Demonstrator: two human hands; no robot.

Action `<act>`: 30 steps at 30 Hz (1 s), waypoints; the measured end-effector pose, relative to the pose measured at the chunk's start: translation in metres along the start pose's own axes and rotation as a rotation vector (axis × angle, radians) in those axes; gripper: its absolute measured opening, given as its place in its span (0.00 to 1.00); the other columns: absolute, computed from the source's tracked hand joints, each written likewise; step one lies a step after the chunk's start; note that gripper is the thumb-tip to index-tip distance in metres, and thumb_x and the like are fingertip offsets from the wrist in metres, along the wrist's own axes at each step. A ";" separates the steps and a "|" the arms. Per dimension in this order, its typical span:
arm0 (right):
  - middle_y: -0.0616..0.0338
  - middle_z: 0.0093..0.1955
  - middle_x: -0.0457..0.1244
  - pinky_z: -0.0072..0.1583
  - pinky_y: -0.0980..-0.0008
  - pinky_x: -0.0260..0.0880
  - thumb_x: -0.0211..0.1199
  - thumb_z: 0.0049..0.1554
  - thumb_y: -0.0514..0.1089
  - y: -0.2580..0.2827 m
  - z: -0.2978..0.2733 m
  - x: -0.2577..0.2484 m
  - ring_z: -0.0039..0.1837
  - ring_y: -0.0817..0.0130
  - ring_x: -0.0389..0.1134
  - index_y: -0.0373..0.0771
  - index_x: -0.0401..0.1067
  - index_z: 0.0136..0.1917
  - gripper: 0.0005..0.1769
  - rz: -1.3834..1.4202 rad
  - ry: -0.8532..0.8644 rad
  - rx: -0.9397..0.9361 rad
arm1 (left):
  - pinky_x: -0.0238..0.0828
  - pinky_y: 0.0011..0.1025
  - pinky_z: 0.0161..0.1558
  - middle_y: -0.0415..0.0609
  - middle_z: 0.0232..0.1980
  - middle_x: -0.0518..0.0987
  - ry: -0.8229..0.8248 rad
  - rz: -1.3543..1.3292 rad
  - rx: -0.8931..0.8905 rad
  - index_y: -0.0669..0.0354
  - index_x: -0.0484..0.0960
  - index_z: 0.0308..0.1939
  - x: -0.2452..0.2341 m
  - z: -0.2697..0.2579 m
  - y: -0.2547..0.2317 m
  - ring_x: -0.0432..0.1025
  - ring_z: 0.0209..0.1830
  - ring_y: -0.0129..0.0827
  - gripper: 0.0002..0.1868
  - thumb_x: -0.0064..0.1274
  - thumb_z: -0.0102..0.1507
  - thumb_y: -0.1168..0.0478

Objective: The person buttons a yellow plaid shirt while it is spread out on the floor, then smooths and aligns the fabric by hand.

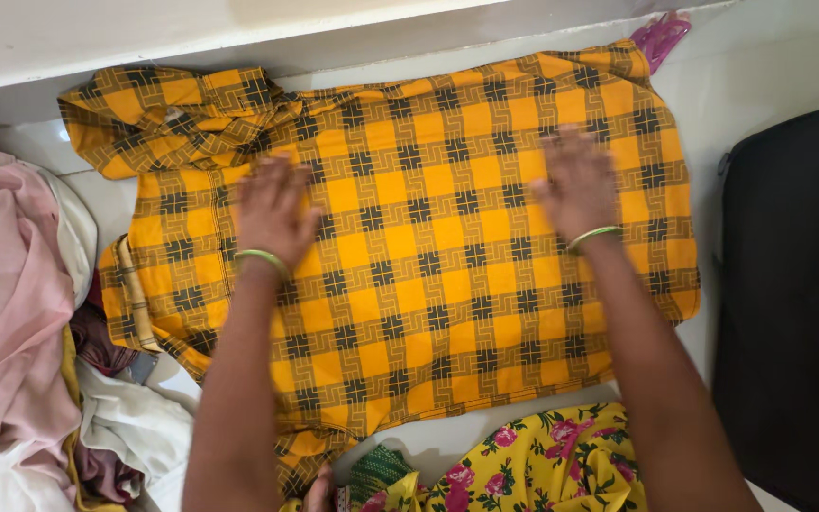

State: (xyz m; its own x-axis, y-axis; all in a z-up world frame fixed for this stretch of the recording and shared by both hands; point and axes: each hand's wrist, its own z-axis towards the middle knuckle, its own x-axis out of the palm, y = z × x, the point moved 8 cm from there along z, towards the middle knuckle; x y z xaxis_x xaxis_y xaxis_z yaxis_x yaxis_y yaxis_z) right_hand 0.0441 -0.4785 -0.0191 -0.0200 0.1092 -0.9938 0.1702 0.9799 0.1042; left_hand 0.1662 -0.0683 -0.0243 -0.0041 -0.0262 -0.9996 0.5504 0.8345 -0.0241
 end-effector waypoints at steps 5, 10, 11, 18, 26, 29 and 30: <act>0.47 0.88 0.37 0.82 0.41 0.32 0.42 0.69 0.63 -0.084 -0.026 0.008 0.87 0.44 0.36 0.48 0.48 0.86 0.37 0.051 -0.117 0.226 | 0.27 0.52 0.79 0.47 0.85 0.44 0.060 -0.108 -0.211 0.40 0.55 0.81 0.009 -0.027 0.067 0.37 0.85 0.42 0.33 0.32 0.72 0.42; 0.39 0.86 0.42 0.80 0.40 0.35 0.46 0.69 0.60 -0.083 -0.039 0.020 0.85 0.40 0.39 0.43 0.52 0.84 0.37 0.043 -0.133 0.129 | 0.29 0.54 0.79 0.52 0.86 0.46 -0.011 -0.156 -0.202 0.41 0.58 0.81 0.014 -0.039 0.072 0.38 0.85 0.45 0.32 0.34 0.72 0.44; 0.37 0.85 0.43 0.79 0.40 0.36 0.48 0.68 0.59 -0.082 -0.042 0.021 0.85 0.39 0.40 0.41 0.53 0.83 0.37 0.054 -0.125 0.095 | 0.29 0.54 0.78 0.53 0.85 0.46 -0.014 -0.158 -0.196 0.42 0.58 0.80 0.014 -0.042 0.073 0.39 0.85 0.46 0.32 0.34 0.72 0.43; 0.37 0.75 0.58 0.77 0.40 0.54 0.59 0.73 0.49 -0.149 -0.043 0.000 0.75 0.38 0.56 0.37 0.58 0.81 0.29 0.191 -0.380 0.255 | 0.31 0.62 0.77 0.56 0.84 0.55 -0.084 -0.100 -0.251 0.50 0.67 0.76 0.013 -0.051 0.062 0.46 0.84 0.49 0.28 0.42 0.72 0.50; 0.45 0.54 0.66 0.62 0.56 0.69 0.74 0.60 0.43 -0.167 -0.003 -0.013 0.57 0.50 0.69 0.35 0.74 0.49 0.12 0.446 -0.420 0.405 | 0.48 0.61 0.75 0.55 0.68 0.73 -0.316 -0.447 -0.029 0.58 0.81 0.56 -0.038 -0.018 -0.062 0.64 0.72 0.51 0.14 0.51 0.67 0.61; 0.45 0.60 0.65 0.65 0.58 0.67 0.68 0.58 0.32 -0.099 -0.022 -0.047 0.63 0.51 0.67 0.33 0.72 0.48 0.07 0.627 -0.567 -0.078 | 0.62 0.50 0.69 0.54 0.64 0.77 -0.339 -0.709 -0.042 0.59 0.80 0.55 -0.055 0.001 -0.108 0.69 0.67 0.51 0.12 0.52 0.68 0.62; 0.56 0.50 0.65 0.65 0.62 0.68 0.64 0.61 0.29 -0.057 -0.031 -0.046 0.59 0.57 0.67 0.37 0.73 0.45 0.06 0.733 -0.501 -0.317 | 0.67 0.45 0.67 0.54 0.62 0.78 -0.335 -0.820 -0.062 0.59 0.80 0.55 -0.057 0.007 -0.121 0.70 0.66 0.50 0.12 0.52 0.69 0.62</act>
State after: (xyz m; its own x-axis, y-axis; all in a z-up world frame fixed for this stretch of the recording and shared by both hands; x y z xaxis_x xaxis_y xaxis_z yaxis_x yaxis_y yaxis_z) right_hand 0.0046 -0.5342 0.0216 0.4241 0.7043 -0.5692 -0.3046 0.7029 0.6428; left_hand 0.1063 -0.1715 0.0359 -0.1275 -0.7807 -0.6117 0.4356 0.5100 -0.7417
